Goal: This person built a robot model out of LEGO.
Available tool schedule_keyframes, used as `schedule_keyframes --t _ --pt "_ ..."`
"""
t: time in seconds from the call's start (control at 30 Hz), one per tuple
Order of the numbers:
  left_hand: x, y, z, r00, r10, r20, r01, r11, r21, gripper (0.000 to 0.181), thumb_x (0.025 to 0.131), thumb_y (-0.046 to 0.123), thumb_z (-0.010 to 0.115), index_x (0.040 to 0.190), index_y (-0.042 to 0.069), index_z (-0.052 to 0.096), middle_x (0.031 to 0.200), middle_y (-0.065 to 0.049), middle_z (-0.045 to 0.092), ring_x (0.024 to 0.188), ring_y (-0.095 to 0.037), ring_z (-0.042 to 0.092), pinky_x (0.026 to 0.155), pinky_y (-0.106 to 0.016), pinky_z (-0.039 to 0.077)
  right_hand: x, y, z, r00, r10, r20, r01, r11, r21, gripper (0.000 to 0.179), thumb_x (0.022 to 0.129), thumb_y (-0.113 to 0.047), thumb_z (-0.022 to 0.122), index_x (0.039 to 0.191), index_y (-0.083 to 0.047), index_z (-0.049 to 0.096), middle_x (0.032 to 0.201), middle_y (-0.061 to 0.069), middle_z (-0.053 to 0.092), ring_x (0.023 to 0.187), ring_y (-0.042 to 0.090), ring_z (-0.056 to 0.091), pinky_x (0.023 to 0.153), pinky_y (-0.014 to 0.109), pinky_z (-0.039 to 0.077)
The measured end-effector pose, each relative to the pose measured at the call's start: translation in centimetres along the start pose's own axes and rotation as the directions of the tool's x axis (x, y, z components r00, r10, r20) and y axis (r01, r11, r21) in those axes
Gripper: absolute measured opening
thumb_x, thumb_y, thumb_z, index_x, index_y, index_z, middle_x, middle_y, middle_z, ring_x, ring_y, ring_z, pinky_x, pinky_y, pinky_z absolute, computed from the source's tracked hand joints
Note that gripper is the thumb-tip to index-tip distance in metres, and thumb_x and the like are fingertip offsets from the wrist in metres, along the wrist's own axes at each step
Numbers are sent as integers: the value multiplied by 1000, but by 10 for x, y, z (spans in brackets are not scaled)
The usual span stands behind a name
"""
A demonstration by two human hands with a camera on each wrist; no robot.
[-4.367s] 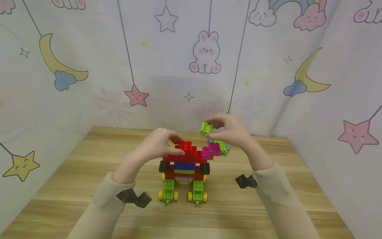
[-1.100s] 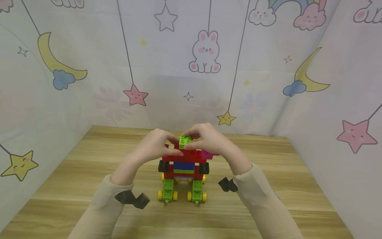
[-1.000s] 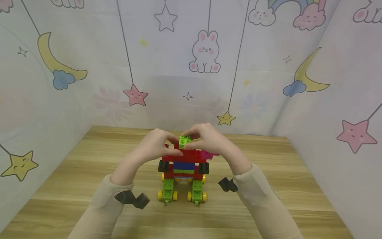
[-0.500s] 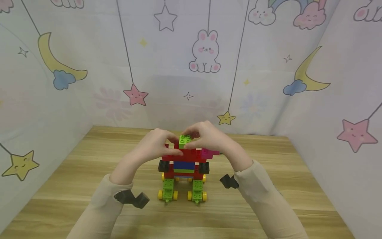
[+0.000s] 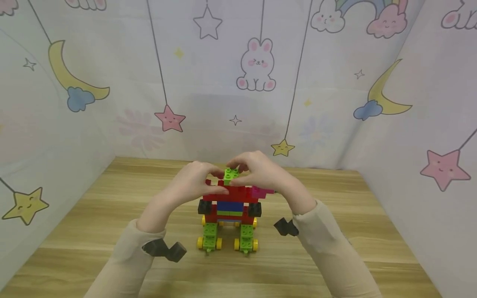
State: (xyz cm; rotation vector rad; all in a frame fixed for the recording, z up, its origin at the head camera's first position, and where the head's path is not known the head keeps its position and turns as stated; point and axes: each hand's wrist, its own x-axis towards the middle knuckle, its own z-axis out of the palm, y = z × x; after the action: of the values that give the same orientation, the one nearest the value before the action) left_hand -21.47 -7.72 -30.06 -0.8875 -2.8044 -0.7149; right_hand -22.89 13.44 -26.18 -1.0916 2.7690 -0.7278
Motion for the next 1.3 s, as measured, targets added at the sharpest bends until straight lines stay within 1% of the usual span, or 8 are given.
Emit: schedule_keyframes --t 0.3,0.43,0.57,0.67,0.87,0.93,1.1,1.3 --pt "-2 -1 -1 997 20 -72 -23 999 -30 44 84 39 76 117 10 72 110 -4 73 101 -22 67 84 -34 56 -5 7 -2 991 -67 -112 71 997 28 42 85 -18 77 123 -4 66 120 11 69 107 27 63 96 48 51" --pt "-3 0 -1 995 35 -93 -39 999 -38 43 85 37 75 118 9 71 112 -5 73 105 -22 67 90 -37 55 -10 16 -9 974 -98 -206 107 994 30 39 85 -13 75 121 -2 66 120 13 69 110 29 63 97 49 50" --pt "-4 0 -1 995 36 -96 -41 998 -48 41 86 35 74 117 9 71 111 -5 73 106 -22 66 90 -37 55 -16 29 -17 948 -61 -314 88 993 73 33 88 -8 71 120 0 67 118 16 68 112 32 61 98 50 49" --pt "-4 0 0 994 39 -97 -44 998 -47 41 86 35 74 117 8 71 111 -5 73 106 -22 66 91 -36 55 -21 41 -21 911 12 -413 25 996 84 29 91 -11 69 118 0 68 115 17 69 106 28 63 92 39 51" --pt "-3 -3 3 992 60 -113 -65 997 -43 39 87 34 73 116 8 71 110 -5 73 106 -22 66 93 -37 54 -21 69 -21 777 106 -621 -84 994 66 24 90 -13 71 109 2 71 102 18 73 85 9 65 75 10 47" --pt "-3 -3 3 991 64 -119 -69 997 -46 39 87 34 74 116 8 72 110 -5 74 105 -22 66 92 -37 54 -20 80 -17 751 127 -648 -109 992 69 24 89 -13 71 108 2 72 100 19 73 84 13 67 73 7 45" --pt "-4 -4 4 990 62 -123 -71 995 -63 39 86 34 75 116 9 72 109 -5 74 104 -22 67 90 -36 55 -16 110 -4 757 218 -616 -182 976 121 29 91 -17 70 112 3 70 104 22 72 92 34 68 73 8 43" --pt "-3 -5 4 992 54 -114 -63 995 -81 38 87 33 75 116 8 71 109 -5 73 105 -22 66 90 -36 55 -11 145 18 762 330 -557 -274 944 184 35 91 -21 71 116 3 68 108 23 70 92 34 65 76 27 50"
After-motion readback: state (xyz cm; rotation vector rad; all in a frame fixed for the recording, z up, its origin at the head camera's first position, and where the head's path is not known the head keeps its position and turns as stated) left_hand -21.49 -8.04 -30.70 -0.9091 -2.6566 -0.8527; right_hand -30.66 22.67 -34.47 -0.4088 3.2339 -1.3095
